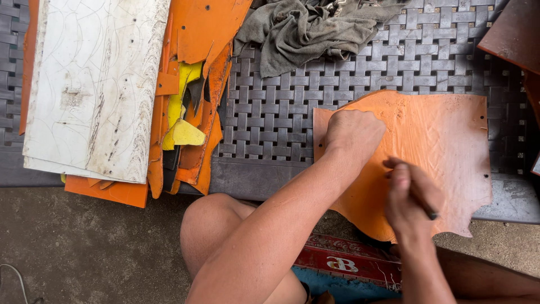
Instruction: The person uses a small knife to cut an orange leather piece on a white board, then wipes the board with a cloth. They continue cutting another orange leather piece, using a smaller piece as a template to trace and cut a curved shape.
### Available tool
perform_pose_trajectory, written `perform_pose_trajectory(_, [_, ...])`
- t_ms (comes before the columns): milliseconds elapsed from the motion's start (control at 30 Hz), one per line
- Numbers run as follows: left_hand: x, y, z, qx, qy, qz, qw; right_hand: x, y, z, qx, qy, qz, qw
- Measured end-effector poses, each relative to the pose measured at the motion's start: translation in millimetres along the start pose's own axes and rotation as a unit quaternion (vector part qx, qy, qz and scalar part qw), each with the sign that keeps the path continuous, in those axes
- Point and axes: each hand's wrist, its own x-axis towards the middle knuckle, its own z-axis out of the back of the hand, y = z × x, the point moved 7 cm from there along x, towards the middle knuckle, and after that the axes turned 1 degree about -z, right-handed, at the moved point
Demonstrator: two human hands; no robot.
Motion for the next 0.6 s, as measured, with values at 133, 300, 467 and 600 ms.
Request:
perform_pose_trajectory(133, [-1,-16,-5,-0.005,0.031,0.012,0.999,39,32,50,0.155,-0.024,0.145,0.977])
perform_pose_trajectory(300, [14,-41,-5,0.003,0.089,0.092,0.992,122,94,7,0.107,0.198,0.155,0.962])
perform_pose_trajectory(467, [24,-65,-28,0.076,0.161,0.037,0.983,143,87,-96,-0.133,0.489,0.061,0.86])
perform_pose_trajectory(600, [25,-64,-32,0.088,0.153,0.039,0.984,137,61,-120,-0.136,0.57,0.02,0.81])
